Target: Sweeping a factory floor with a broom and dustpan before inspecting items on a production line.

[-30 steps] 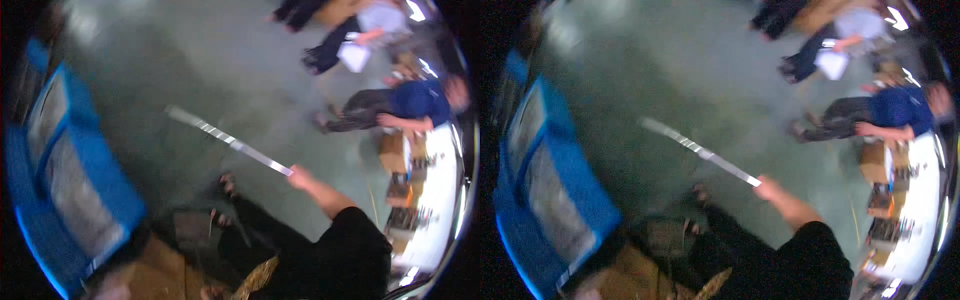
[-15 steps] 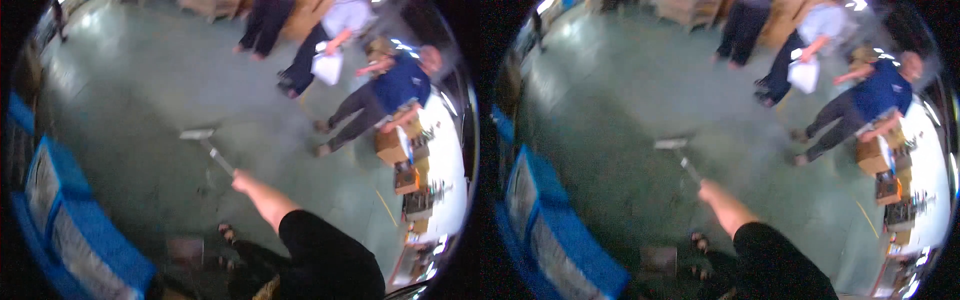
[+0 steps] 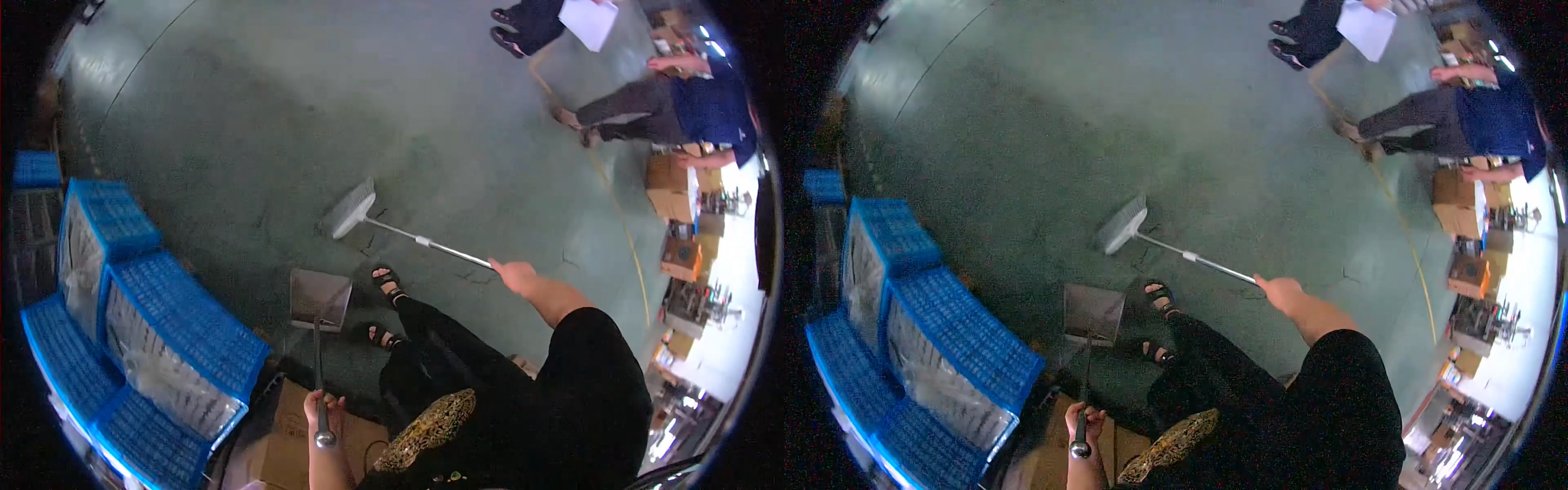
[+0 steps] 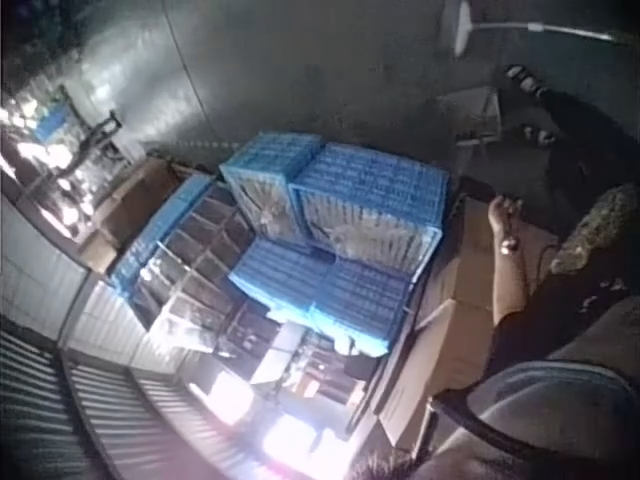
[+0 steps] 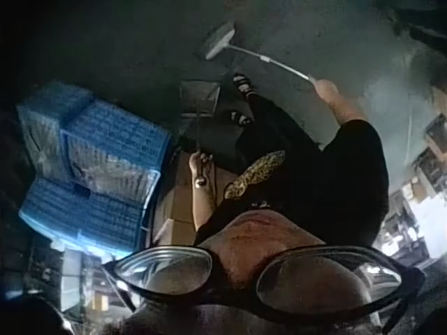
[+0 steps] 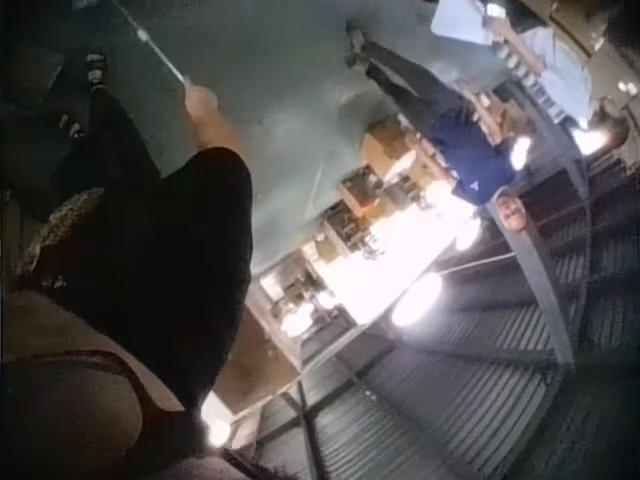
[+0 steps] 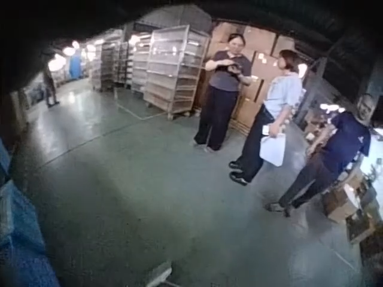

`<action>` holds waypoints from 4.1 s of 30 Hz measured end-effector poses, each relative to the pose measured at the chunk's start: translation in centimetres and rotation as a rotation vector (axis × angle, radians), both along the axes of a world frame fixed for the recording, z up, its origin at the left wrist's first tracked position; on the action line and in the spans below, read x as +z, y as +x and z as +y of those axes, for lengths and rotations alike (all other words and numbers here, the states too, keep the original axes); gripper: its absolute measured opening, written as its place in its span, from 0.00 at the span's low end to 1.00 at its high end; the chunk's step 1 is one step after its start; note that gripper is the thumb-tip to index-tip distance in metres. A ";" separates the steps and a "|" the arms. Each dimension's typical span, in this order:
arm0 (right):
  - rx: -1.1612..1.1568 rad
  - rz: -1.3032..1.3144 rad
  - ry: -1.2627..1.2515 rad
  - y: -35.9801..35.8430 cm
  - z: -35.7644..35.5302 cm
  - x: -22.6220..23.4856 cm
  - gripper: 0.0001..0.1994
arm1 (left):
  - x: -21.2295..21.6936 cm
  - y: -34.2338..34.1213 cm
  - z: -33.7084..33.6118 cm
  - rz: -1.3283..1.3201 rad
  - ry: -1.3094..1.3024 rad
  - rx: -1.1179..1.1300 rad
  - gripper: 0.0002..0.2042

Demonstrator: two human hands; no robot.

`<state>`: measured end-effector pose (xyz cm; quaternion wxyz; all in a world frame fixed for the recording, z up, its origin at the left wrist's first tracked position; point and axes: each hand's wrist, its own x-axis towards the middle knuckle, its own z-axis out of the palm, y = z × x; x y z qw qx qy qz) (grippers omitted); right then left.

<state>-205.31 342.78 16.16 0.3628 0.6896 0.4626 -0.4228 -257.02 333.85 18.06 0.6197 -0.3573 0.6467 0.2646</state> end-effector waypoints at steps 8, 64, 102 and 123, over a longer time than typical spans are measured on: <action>-0.323 -0.051 0.102 3.9 -11.9 4.9 0.18 | -1.1 1.8 2.2 0.069 -0.029 -0.167 0.10; -1.294 -0.071 0.113 -10.9 -40.4 5.5 0.08 | -1.3 -4.2 3.5 -0.131 0.497 -0.434 0.12; -0.398 0.098 0.207 -19.0 -4.1 0.3 0.15 | -1.4 -9.1 1.7 0.063 0.390 -0.160 0.15; 0.143 0.342 0.036 -24.5 -5.4 9.2 0.12 | 1.4 -10.1 -11.2 0.071 0.471 0.316 0.14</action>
